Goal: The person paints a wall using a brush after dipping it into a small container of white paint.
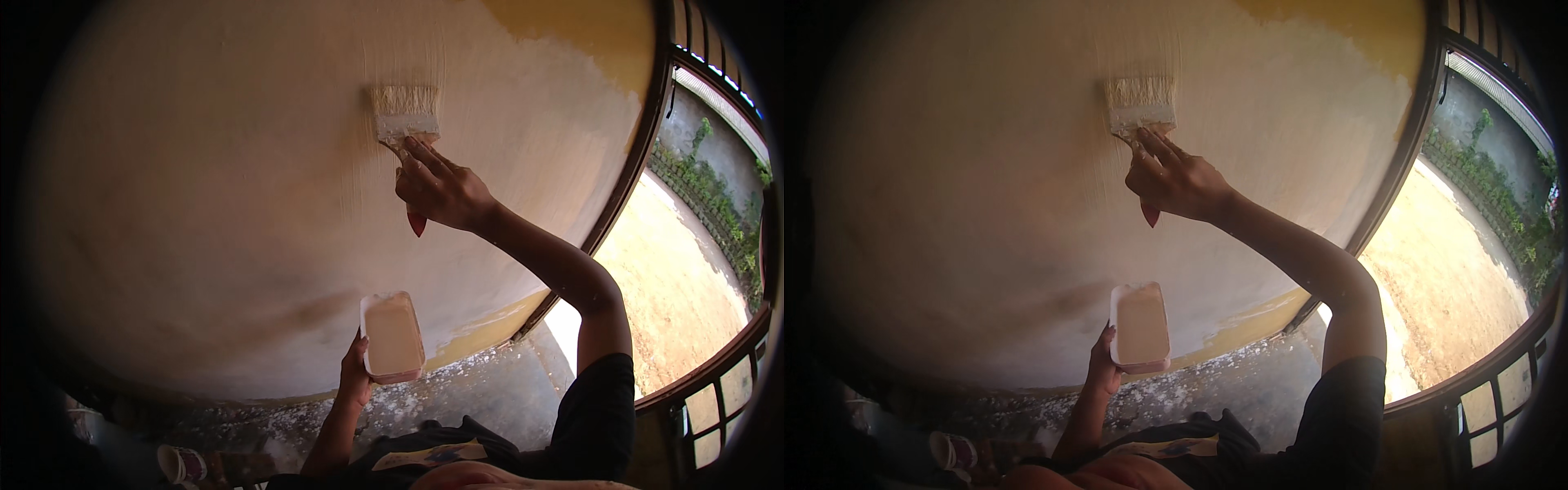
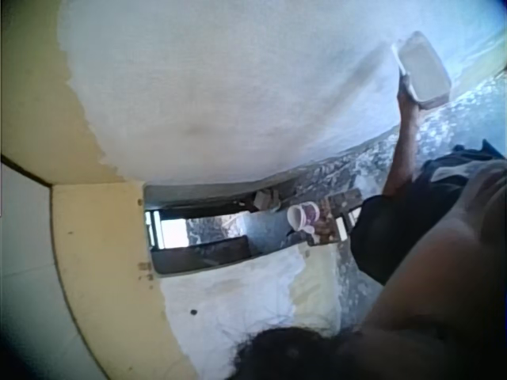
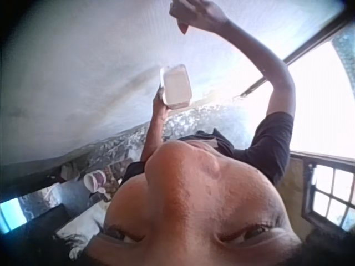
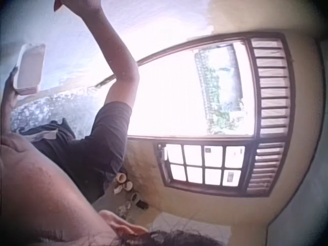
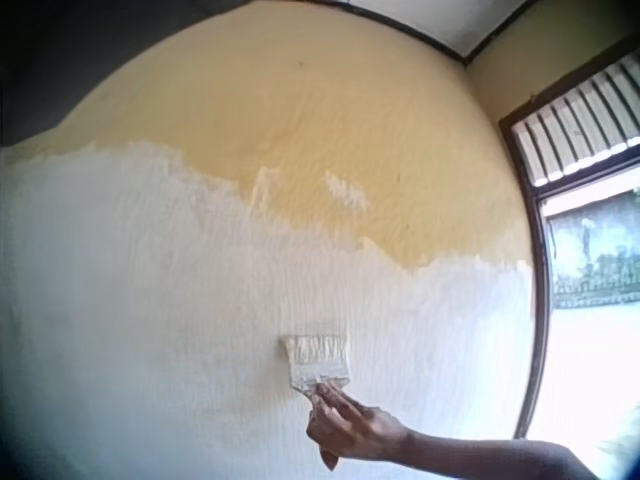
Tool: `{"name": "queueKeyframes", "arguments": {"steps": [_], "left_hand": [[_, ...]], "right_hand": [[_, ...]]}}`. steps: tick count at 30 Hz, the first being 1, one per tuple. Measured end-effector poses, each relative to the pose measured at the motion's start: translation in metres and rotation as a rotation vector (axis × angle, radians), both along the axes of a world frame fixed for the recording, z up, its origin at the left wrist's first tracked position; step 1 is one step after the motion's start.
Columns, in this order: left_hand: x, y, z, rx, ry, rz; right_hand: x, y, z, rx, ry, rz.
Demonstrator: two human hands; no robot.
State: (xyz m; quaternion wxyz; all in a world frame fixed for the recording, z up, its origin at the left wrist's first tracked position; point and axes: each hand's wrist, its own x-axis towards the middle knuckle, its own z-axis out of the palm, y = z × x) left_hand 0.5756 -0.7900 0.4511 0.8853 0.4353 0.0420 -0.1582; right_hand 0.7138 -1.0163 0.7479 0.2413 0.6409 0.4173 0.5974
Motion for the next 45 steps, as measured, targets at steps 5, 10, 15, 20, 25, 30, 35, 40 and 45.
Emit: {"name": "queueKeyframes", "arguments": {"steps": [5,10,15,20,25,30,35,40,45], "left_hand": [[0.0,0.006,-0.013,0.014,-0.018,0.016],[-0.003,0.004,0.004,0.03,0.001,0.021],[-0.007,0.0,0.014,0.075,0.006,0.052],[-0.005,-0.002,0.016,0.047,0.019,0.036],[-0.007,-0.001,0.007,0.027,0.028,0.047],[-0.004,0.0,0.001,0.048,0.074,0.006],[-0.001,-0.002,-0.009,-0.004,0.053,0.0],[0.005,-0.012,-0.017,-0.09,-0.011,-0.066],[-0.006,0.007,-0.017,0.081,-0.02,0.029]], "right_hand": [[-0.006,-0.002,-0.048,-0.041,0.079,0.025],[-0.022,-0.004,-0.063,-0.036,0.2,0.034],[-0.035,-0.005,-0.083,-0.021,0.424,0.095],[-0.046,-0.016,-0.095,-0.025,0.699,0.074],[-0.056,-0.018,-0.012,0.124,1.155,0.013],[-0.024,-0.028,0.071,0.359,1.355,0.004],[-0.033,-0.019,0.133,0.309,1.269,-0.099],[-0.034,-0.038,0.193,0.373,1.076,0.034],[-0.034,-0.011,0.232,0.359,1.043,0.168]]}}
